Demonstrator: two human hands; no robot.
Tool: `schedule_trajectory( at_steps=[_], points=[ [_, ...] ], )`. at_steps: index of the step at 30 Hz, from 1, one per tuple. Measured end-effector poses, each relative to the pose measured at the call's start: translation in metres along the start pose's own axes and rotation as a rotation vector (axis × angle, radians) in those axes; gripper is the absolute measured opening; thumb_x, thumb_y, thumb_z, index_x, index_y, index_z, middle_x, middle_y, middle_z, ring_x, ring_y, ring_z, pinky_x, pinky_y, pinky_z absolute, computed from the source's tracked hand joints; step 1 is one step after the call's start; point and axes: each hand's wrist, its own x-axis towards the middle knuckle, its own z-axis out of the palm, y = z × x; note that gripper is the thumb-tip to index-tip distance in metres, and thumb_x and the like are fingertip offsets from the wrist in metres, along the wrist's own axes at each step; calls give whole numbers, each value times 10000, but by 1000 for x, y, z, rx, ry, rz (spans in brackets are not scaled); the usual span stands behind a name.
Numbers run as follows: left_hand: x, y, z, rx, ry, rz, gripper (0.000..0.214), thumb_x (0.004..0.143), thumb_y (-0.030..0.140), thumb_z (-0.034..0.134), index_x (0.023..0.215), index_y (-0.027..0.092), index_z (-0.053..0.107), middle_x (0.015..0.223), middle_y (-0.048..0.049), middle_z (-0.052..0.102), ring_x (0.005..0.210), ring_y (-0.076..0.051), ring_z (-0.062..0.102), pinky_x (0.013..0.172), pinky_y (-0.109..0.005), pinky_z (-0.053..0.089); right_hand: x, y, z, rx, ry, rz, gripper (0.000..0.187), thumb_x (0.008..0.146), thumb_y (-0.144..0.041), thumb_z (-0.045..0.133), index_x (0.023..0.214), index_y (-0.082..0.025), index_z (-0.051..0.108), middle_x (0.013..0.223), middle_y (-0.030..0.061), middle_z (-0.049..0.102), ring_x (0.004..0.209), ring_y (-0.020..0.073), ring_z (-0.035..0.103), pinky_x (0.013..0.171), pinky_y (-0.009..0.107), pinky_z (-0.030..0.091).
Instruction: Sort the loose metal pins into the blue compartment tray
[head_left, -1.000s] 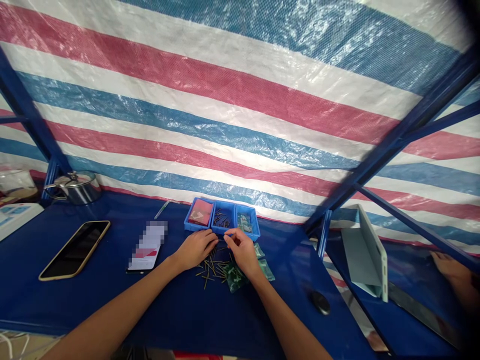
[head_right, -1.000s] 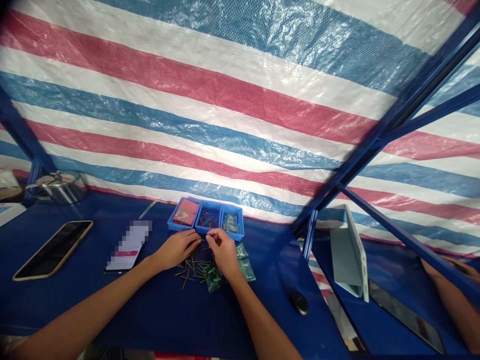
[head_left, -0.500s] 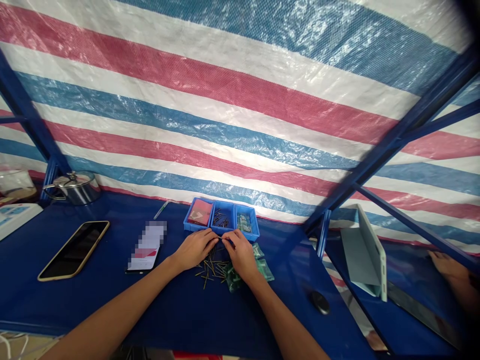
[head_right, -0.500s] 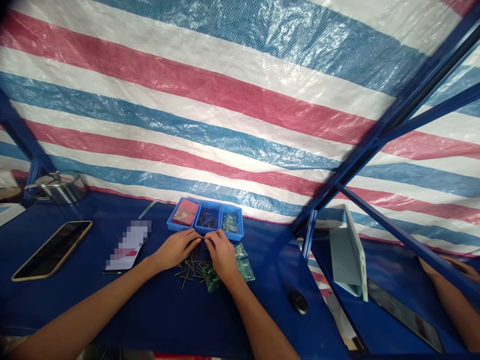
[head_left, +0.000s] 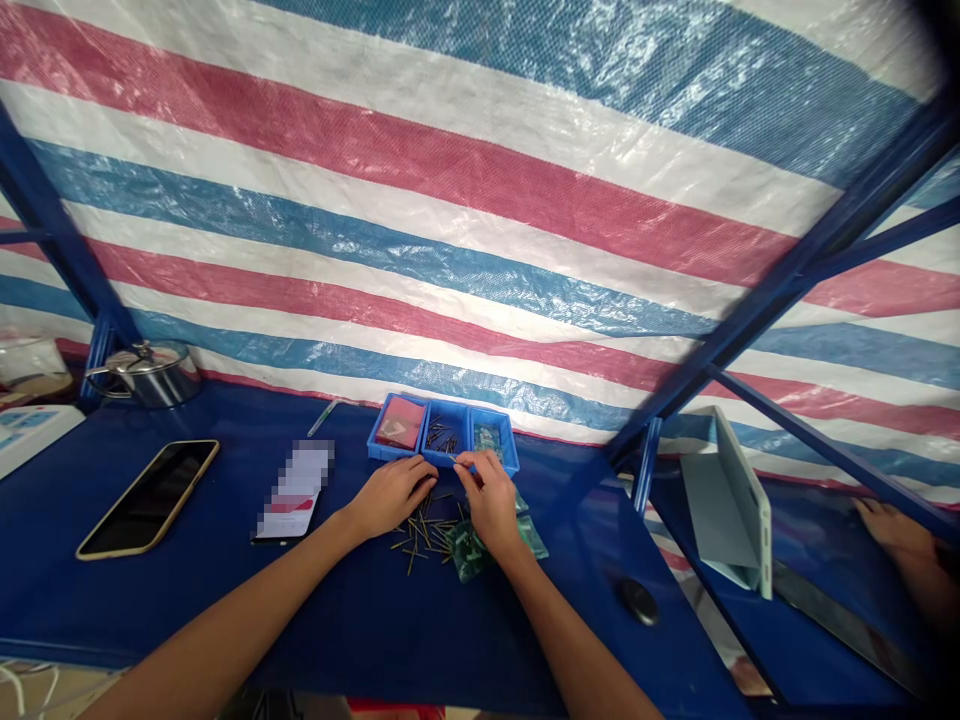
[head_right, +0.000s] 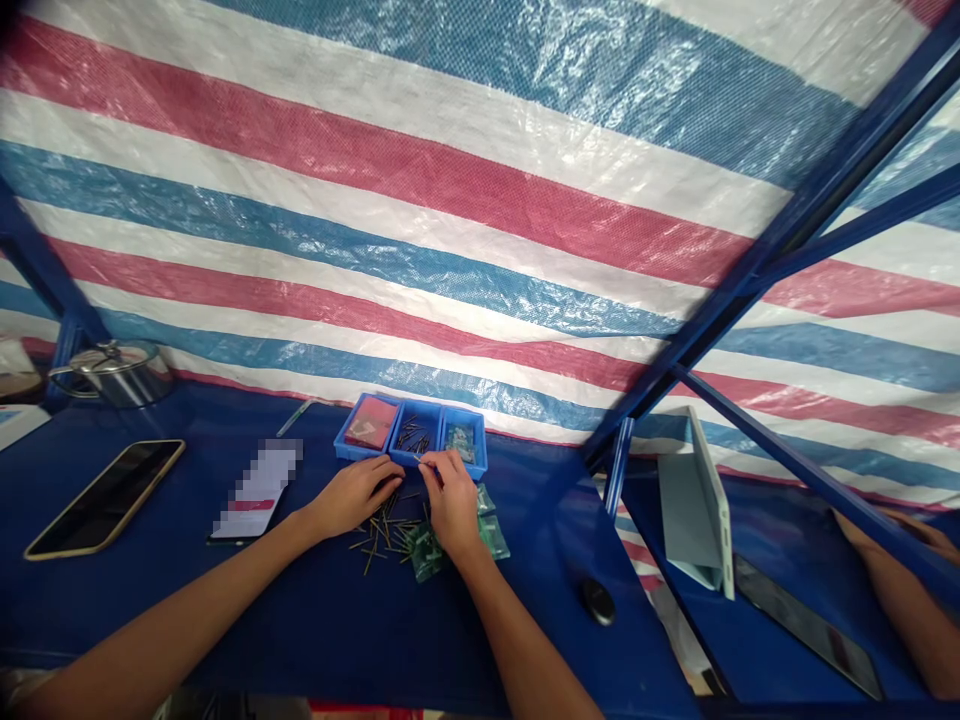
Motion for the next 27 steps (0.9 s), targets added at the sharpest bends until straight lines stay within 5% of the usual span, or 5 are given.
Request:
schedule_trajectory(
  at_steps=[5,13,22,27],
  points=[
    [0,0,0,29,-18,-4,305,1127,352,385,1105,223,661,994,-43,676,908,-207,663,798,-310,494,4,-3,5,576,-129,334,298,931,-508,698,1031,-227,709,959,52,719,489,110,534,404,245,377],
    [0,-1,2,16,0,2,311,1123,360,393,1090,230,673,993,-42,675,914,-207,663,817,-314,498,7,-8,-2,1031,-235,534,322,831,-429,839,1054,-216,745,986,46,665,566,66,412,431,185,260],
    [0,-3,2,-7,-5,2,293,1118,346,407,1106,236,679,1013,-44,678,927,-207,667,820,-306,498,7,-7,-1,857,-151,496,347,830,-500,814,1018,-229,708,921,32,648,563,97,401,446,217,259],
    [-1,-3,1,-3,-18,2,279,1118,328,414,1105,233,676,1011,-41,678,928,-209,664,813,-308,489,5,-6,3,420,-23,222,239,881,-449,759,907,-223,684,843,13,631,647,150,507,578,272,426]
  ],
)
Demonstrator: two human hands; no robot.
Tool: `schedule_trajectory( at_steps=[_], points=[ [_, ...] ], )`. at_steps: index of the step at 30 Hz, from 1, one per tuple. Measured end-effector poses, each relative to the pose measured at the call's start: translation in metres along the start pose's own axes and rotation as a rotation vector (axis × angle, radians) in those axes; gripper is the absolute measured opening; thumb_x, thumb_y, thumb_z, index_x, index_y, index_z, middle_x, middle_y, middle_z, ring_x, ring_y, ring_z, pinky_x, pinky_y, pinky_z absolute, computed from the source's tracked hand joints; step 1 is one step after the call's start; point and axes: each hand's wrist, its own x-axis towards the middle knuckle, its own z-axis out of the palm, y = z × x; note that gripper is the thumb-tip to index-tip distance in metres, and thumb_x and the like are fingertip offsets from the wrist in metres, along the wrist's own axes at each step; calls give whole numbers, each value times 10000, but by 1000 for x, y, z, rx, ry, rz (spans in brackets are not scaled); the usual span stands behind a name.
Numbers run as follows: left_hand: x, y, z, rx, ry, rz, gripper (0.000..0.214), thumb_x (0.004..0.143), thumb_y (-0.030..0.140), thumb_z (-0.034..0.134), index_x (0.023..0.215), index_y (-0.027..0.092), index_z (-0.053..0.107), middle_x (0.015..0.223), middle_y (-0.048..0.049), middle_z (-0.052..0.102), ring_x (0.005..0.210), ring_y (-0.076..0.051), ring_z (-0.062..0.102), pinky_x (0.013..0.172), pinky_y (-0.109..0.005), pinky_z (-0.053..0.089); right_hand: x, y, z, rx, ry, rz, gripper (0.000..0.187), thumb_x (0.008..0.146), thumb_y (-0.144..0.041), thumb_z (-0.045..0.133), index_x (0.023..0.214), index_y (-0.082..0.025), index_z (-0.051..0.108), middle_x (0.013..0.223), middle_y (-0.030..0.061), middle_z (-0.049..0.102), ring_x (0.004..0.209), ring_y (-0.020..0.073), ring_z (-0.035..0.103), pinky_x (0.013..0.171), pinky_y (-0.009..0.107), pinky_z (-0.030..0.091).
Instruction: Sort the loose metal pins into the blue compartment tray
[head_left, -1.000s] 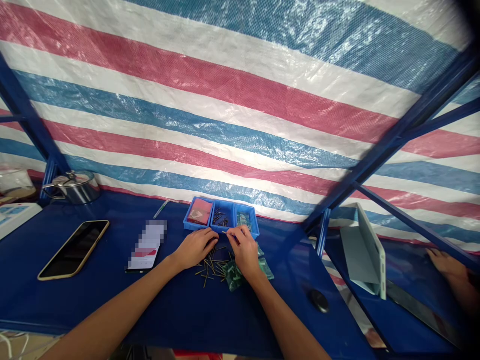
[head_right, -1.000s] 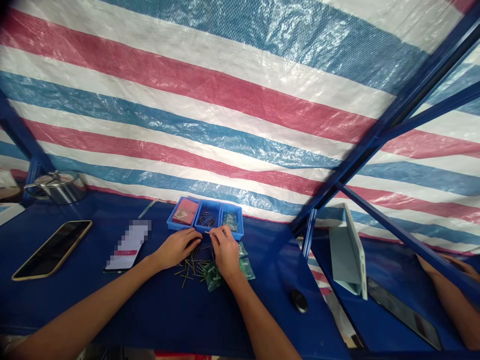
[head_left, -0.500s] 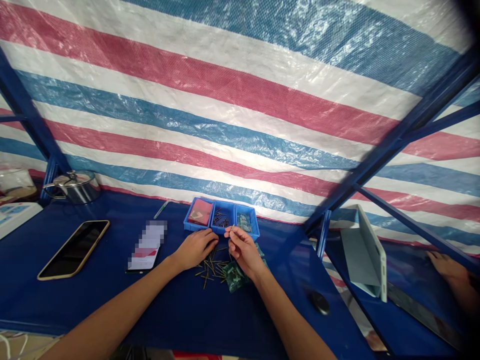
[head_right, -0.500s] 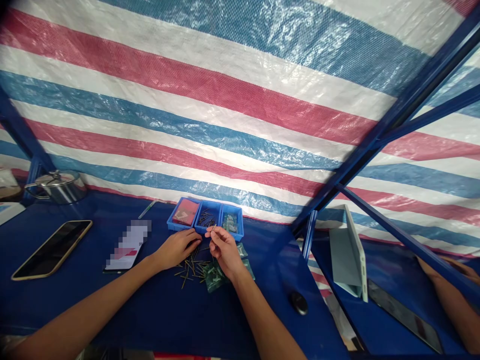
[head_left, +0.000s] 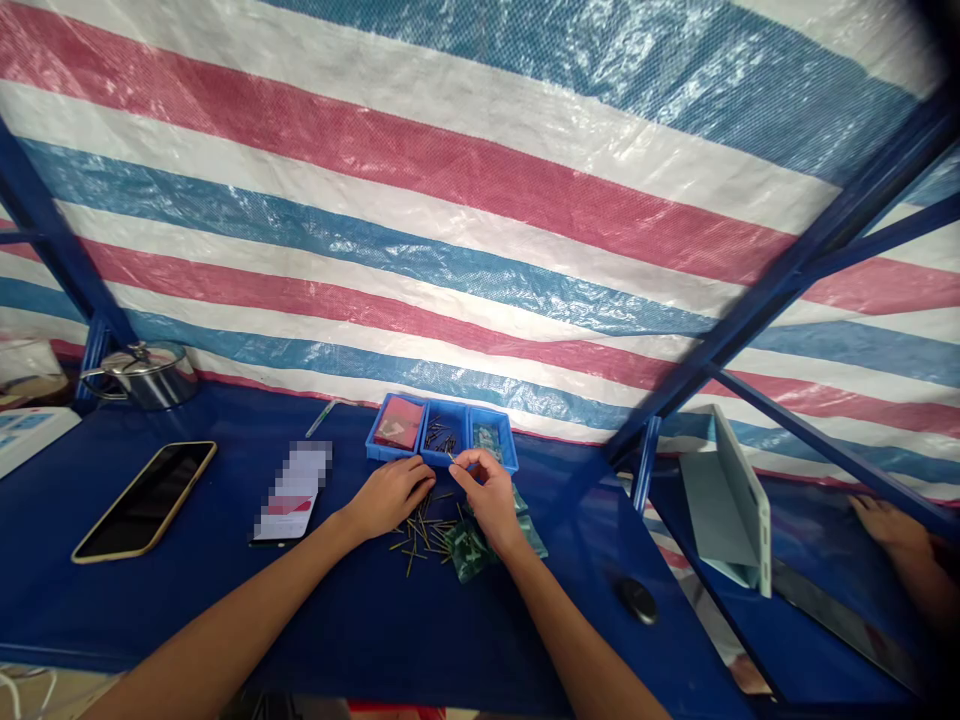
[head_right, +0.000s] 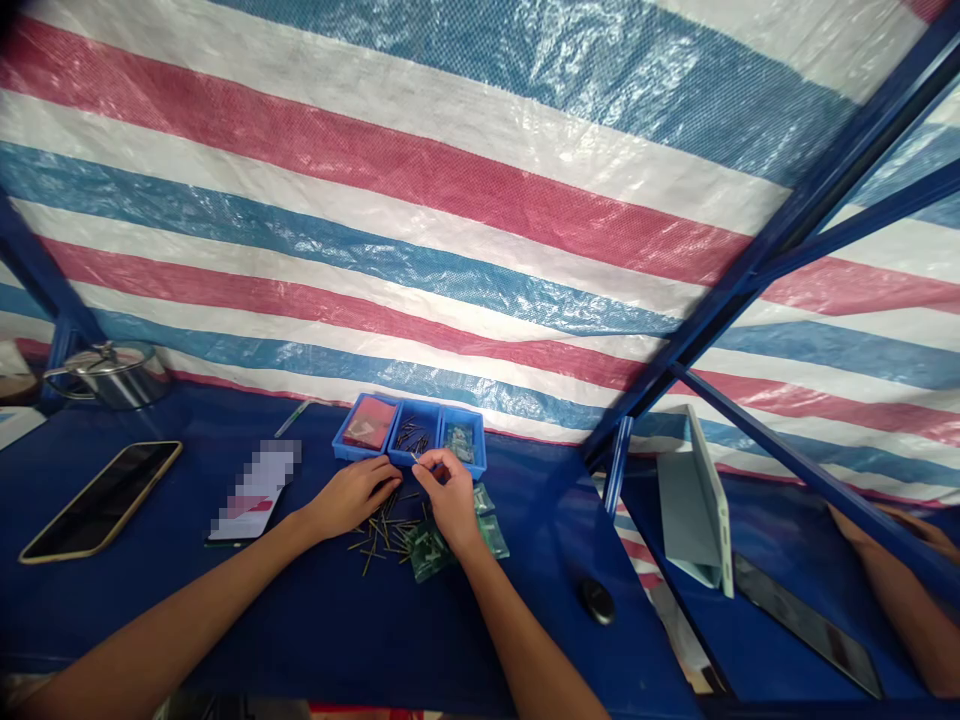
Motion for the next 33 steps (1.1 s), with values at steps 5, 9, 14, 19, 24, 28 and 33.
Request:
schedule_trajectory(
  at_steps=[5,9,14,19,24,28,33],
  points=[
    [0,0,0,0,7,1,290,1119,333,414,1084,230,683,1005,-43,684,926,-209,668,825,-312,495,-6,-5,-1,-436,2,-241,165,994,-327,591,908,-226,689,937,42,629,729,178,558,741,312,471],
    [0,-1,2,4,7,1,297,1120,338,409,1070,227,681,1008,-45,686,927,-208,670,832,-313,499,-8,-7,-1,-522,-26,-284,196,1019,-285,535,908,-235,689,939,48,625,784,194,586,773,310,477],
    [0,-2,2,-5,11,8,302,1117,341,411,1079,230,689,1010,-49,687,925,-208,670,828,-314,506,-4,-2,-1,-388,-22,-210,179,1002,-356,586,971,-237,715,961,51,665,770,192,610,746,318,506],
    [0,0,1,-11,19,15,321,1115,347,401,1067,224,693,990,-52,687,899,-201,663,811,-312,510,0,7,2,63,-140,131,339,962,-554,619,988,-226,700,769,3,650,508,125,486,430,241,368],
    [0,0,2,9,14,9,309,1114,345,411,1057,226,690,986,-48,688,915,-209,666,824,-322,510,0,6,4,335,-122,327,418,875,-602,725,840,-196,637,598,-52,525,442,75,375,388,187,281],
    [0,-1,3,10,21,9,327,1114,362,405,1055,227,697,981,-50,690,906,-207,665,821,-318,515,0,5,5,401,-75,389,504,861,-657,722,739,-218,506,503,-105,383,396,57,274,367,177,209],
    [0,-1,2,18,8,2,316,1117,354,409,1063,230,695,992,-46,691,917,-206,668,821,-316,507,0,5,6,397,-62,383,473,848,-633,752,795,-203,564,572,-87,436,435,52,315,387,163,227]
  ],
)
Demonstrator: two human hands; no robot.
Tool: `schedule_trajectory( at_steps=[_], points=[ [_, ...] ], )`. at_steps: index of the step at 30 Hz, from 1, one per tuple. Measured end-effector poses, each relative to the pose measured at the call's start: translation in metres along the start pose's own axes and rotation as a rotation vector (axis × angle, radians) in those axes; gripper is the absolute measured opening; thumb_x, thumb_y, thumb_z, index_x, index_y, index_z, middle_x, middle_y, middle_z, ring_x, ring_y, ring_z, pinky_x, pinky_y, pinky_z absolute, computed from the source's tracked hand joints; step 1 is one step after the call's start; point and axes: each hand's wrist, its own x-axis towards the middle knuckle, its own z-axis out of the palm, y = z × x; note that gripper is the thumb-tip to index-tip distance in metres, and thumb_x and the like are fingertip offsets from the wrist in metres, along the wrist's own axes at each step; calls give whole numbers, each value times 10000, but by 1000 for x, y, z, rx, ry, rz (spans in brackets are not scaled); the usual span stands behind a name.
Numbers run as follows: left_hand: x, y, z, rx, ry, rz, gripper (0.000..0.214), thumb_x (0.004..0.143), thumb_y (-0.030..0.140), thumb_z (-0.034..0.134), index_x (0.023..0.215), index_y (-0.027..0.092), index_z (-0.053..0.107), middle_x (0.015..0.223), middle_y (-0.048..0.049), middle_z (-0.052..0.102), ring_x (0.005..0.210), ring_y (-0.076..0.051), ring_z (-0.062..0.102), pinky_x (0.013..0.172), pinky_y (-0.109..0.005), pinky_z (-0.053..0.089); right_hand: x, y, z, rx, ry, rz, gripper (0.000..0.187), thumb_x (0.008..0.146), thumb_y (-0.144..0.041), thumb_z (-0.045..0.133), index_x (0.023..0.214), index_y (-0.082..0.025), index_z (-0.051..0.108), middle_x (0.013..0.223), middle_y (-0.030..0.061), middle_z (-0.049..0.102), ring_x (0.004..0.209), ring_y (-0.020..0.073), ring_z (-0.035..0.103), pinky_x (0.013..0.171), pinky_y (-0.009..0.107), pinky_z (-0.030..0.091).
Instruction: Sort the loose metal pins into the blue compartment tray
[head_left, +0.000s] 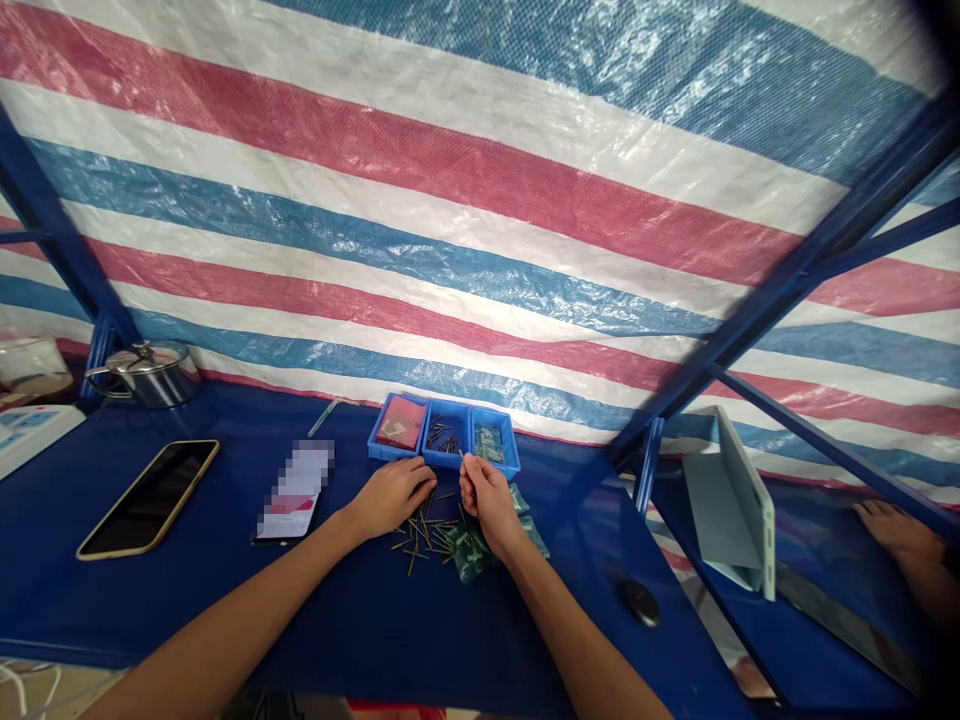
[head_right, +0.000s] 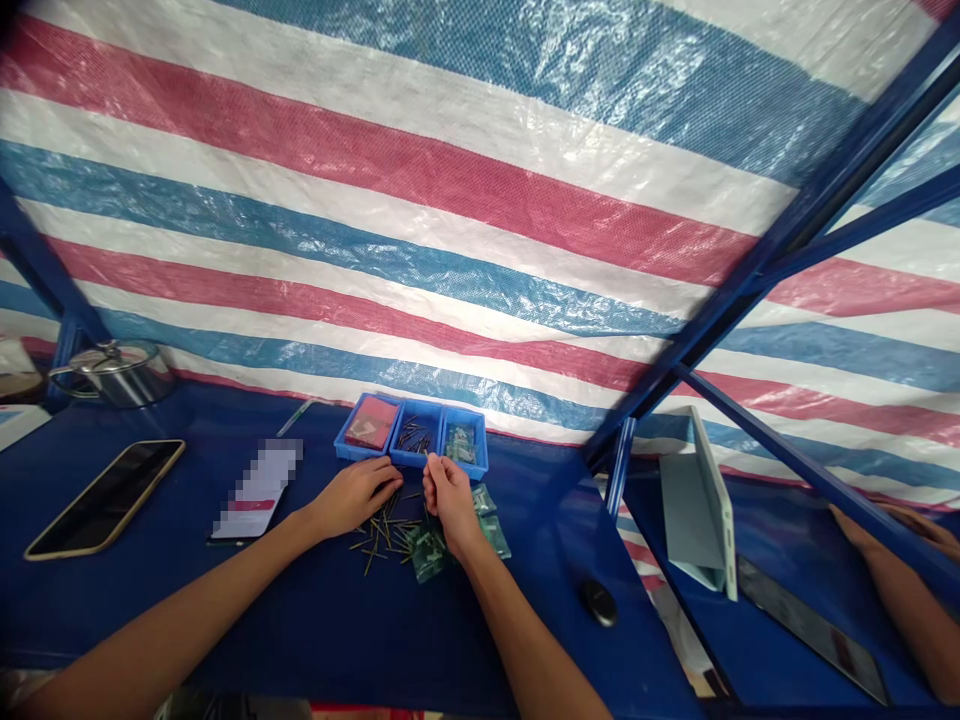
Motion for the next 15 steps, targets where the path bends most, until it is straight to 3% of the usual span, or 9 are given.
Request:
schedule_trajectory(
  at_steps=[10,15],
  points=[
    [0,1,-1,5,-14,-2,311,1121,349,405,1058,230,686,990,-44,689,918,-209,669,824,-319,495,0,-4,-3,-24,65,-48,435,850,-618,758,884,-197,654,643,-61,482,468,54,372,386,159,246],
    [0,1,-1,1,-14,0,314,1121,348,407,1054,227,688,992,-47,687,923,-210,667,825,-317,498,-1,-8,-1,-100,24,-111,428,919,-633,666,1016,-217,682,684,-47,523,463,73,376,398,196,259]
  ],
)
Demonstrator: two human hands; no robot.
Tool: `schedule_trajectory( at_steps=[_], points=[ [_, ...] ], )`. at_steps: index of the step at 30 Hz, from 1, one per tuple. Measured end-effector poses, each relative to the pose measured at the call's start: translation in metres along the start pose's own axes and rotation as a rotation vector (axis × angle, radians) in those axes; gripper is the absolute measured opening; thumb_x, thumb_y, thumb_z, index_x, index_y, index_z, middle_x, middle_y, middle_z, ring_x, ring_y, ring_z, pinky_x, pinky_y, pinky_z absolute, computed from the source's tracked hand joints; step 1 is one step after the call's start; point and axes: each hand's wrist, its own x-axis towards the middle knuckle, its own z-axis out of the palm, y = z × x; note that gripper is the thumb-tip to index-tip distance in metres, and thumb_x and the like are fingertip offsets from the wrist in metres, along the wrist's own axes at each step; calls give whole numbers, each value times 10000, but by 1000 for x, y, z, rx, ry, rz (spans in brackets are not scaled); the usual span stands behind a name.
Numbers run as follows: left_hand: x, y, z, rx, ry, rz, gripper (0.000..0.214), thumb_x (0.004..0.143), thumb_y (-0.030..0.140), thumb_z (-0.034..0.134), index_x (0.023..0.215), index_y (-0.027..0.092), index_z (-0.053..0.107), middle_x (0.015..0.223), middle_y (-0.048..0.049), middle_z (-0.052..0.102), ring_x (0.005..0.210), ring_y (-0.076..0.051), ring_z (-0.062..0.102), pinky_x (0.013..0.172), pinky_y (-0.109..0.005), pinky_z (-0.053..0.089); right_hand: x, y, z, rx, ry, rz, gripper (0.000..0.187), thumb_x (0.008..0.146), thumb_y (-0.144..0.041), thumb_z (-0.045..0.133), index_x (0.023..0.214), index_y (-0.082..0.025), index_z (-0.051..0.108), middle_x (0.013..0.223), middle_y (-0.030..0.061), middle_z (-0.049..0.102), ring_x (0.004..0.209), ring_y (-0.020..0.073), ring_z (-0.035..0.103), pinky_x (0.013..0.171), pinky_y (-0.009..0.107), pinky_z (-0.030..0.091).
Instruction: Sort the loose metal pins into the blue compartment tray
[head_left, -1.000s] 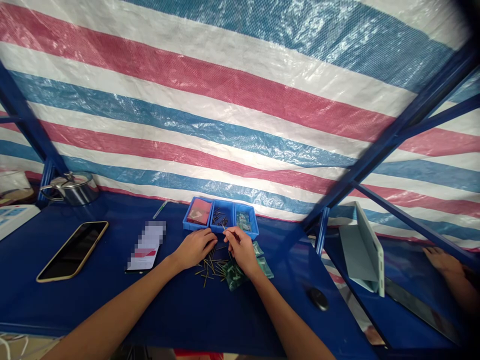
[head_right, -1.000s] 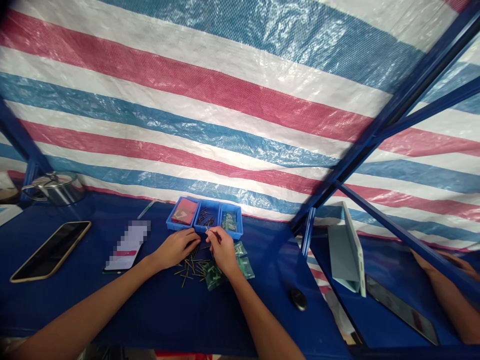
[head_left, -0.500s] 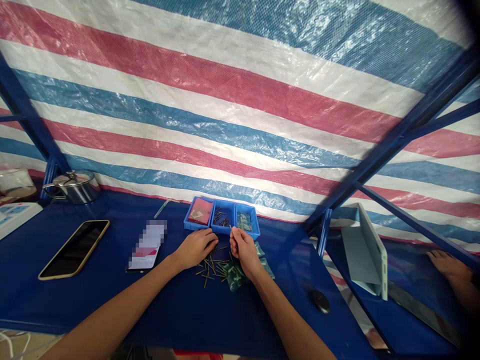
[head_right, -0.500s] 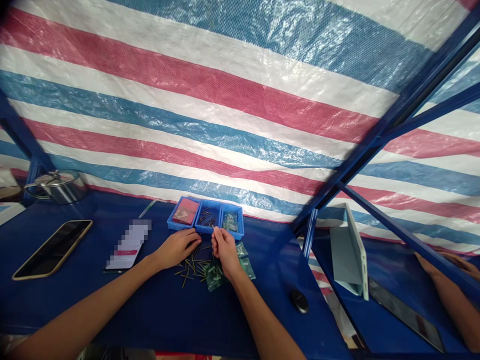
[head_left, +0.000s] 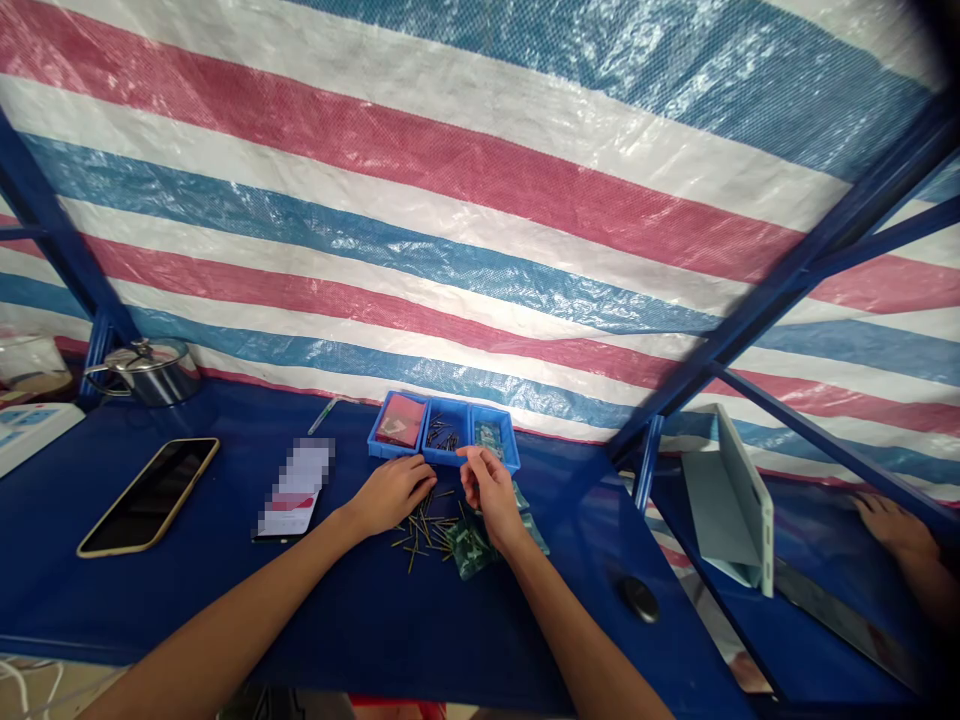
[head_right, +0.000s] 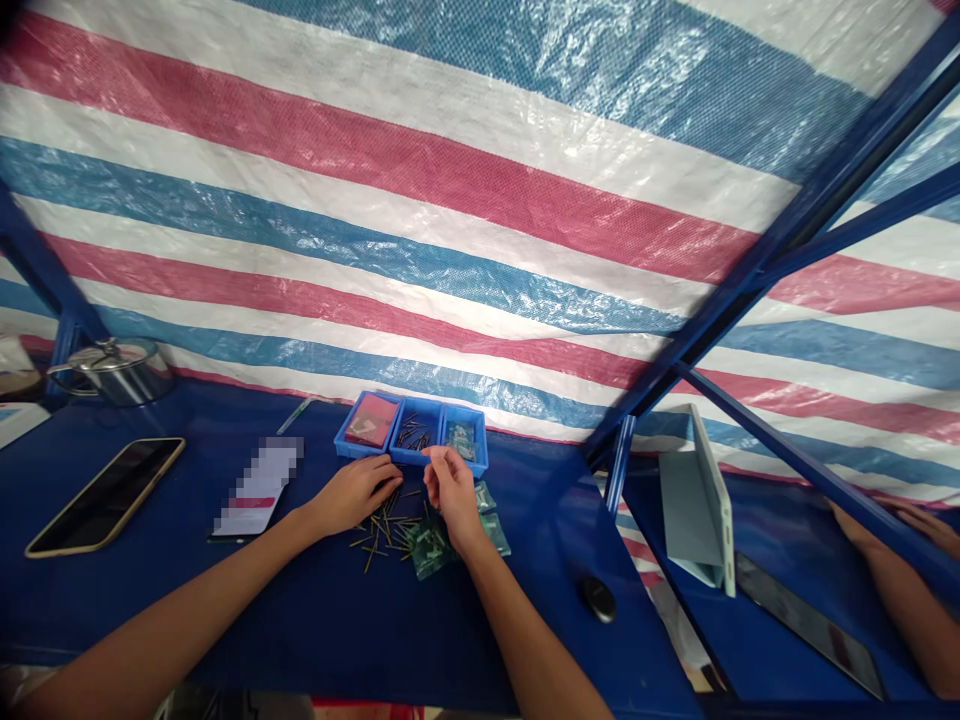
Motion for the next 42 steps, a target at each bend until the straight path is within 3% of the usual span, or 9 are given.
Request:
schedule_trajectory(
  at_steps=[3,6,10,15,20,27,31,37,42],
  points=[
    [0,-1,1,-6,3,6,308,1118,343,413,1058,226,691,993,-47,687,923,-210,667,829,-318,499,-2,-1,-1,-159,-34,-110,371,984,-586,589,1034,-229,675,694,-41,520,490,101,401,436,229,299],
    [0,-2,1,-9,4,6,295,1114,335,426,1050,219,690,986,-47,684,915,-207,665,824,-318,495,-5,0,-4,-532,-76,-312,246,1008,-461,595,979,-232,683,698,-27,534,592,145,489,566,268,399],
    [0,-3,2,-4,-3,6,244,1101,311,461,1062,220,684,998,-40,681,924,-206,661,817,-314,486,-9,3,-7,-1014,-196,-539,109,1010,-304,608,946,-237,664,836,12,601,736,182,568,691,297,426],
    [0,-4,4,-10,-7,11,224,1093,295,473,1046,227,681,1002,-31,678,916,-202,657,812,-313,479,-8,11,-10,-1199,-314,-593,81,981,-199,649,935,-236,593,971,34,602,893,221,585,808,329,446],
    [1,-2,2,-6,-3,11,234,1098,309,470,1058,221,683,1000,-36,680,919,-203,657,815,-312,475,-7,13,-10,-1116,-312,-573,118,1051,-197,528,942,-235,553,994,47,589,918,230,566,831,348,456],
    [0,-3,3,10,-2,9,259,1108,340,459,1057,219,682,991,-37,679,916,-207,659,811,-315,473,-4,10,-9,-863,-95,-528,128,1080,-279,450,1006,-238,545,942,40,605,909,236,571,840,359,448],
    [0,-3,3,11,-4,12,267,1113,346,448,1077,224,683,1000,-36,680,923,-208,660,818,-320,472,-4,5,-9,-663,-56,-448,176,1095,-331,410,1132,-242,558,899,15,610,825,207,600,813,334,460],
    [0,-4,3,10,1,14,278,1114,350,442,1072,223,686,983,-37,677,904,-206,656,805,-316,476,1,5,-7,-380,-55,-299,310,1050,-463,492,1043,-233,699,860,32,672,727,190,586,685,310,467],
    [0,-2,2,-2,2,14,284,1112,353,440,1063,224,688,984,-43,681,905,-205,658,799,-312,481,5,8,-7,-143,-59,-144,277,927,-460,673,1042,-221,752,925,67,751,760,200,649,637,296,483]
  ],
)
